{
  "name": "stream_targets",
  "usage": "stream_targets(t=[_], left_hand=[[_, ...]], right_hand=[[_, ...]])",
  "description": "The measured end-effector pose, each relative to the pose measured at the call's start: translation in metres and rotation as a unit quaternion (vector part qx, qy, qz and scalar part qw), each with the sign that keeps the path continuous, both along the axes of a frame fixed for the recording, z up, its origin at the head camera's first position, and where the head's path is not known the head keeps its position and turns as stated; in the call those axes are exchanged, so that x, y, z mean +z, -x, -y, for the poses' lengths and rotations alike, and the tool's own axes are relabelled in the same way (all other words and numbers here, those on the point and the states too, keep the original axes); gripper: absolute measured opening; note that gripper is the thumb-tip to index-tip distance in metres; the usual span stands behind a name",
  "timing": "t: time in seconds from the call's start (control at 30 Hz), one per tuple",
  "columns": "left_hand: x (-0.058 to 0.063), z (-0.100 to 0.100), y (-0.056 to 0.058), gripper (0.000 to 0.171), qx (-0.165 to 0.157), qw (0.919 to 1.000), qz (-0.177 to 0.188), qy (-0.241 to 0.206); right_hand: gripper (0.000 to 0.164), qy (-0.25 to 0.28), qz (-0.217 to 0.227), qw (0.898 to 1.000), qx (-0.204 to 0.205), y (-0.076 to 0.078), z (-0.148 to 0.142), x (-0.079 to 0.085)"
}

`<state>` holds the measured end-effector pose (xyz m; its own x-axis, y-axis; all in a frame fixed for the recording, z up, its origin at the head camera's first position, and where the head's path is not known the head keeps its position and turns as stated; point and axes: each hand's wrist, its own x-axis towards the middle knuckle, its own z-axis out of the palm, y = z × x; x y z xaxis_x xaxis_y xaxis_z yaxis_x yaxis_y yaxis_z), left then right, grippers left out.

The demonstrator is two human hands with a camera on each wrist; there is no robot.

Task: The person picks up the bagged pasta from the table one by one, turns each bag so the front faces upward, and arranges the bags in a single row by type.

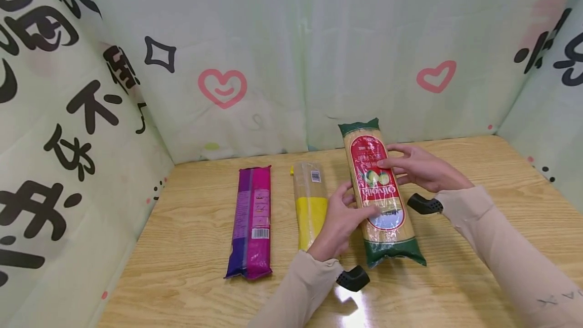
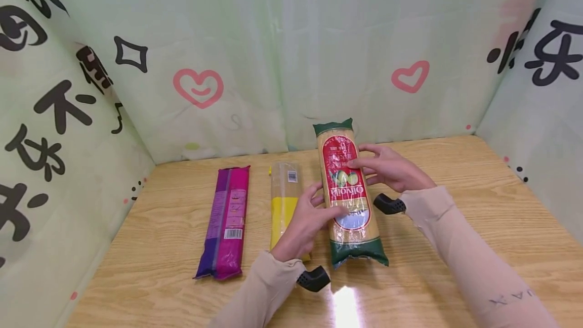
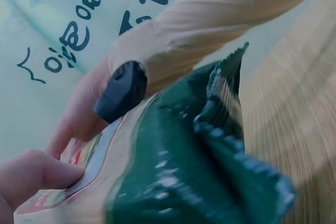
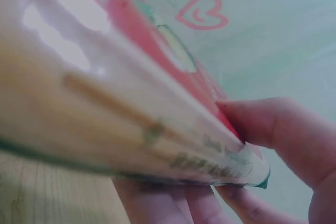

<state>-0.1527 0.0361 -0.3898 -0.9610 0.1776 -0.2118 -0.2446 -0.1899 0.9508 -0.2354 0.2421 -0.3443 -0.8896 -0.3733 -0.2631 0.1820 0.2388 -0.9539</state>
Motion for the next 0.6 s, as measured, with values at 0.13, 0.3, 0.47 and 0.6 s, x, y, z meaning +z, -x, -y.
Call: stream_targets(t=[0.13, 0.3, 0.47, 0.6], left_hand=[[-0.0015, 0.0011, -0.0005, 0.06, 0.001, 0.9998, 0.015, 0.015], [-0.0015, 0.0008, 0.0003, 0.06, 0.011, 0.9996, 0.016, 0.022], [-0.0015, -0.0003, 0.0009, 0.062, 0.016, 0.9993, 0.014, 0.032], [-0.0016, -0.0009, 0.0007, 0.062, 0.015, 0.9993, 0.005, 0.034]], right_hand=[[0.068, -0.005, -0.002, 1.0, -0.006, -0.0021, 0.0004, 0.0037], [0.072, -0.014, -0.007, 1.0, -0.012, -0.001, -0.0005, 0.003], [0.072, -0.02, -0.009, 1.0, -0.014, 0.0001, -0.0015, 0.0021], [0.072, -0.026, -0.008, 1.0, -0.015, 0.0007, -0.0025, 0.002]])
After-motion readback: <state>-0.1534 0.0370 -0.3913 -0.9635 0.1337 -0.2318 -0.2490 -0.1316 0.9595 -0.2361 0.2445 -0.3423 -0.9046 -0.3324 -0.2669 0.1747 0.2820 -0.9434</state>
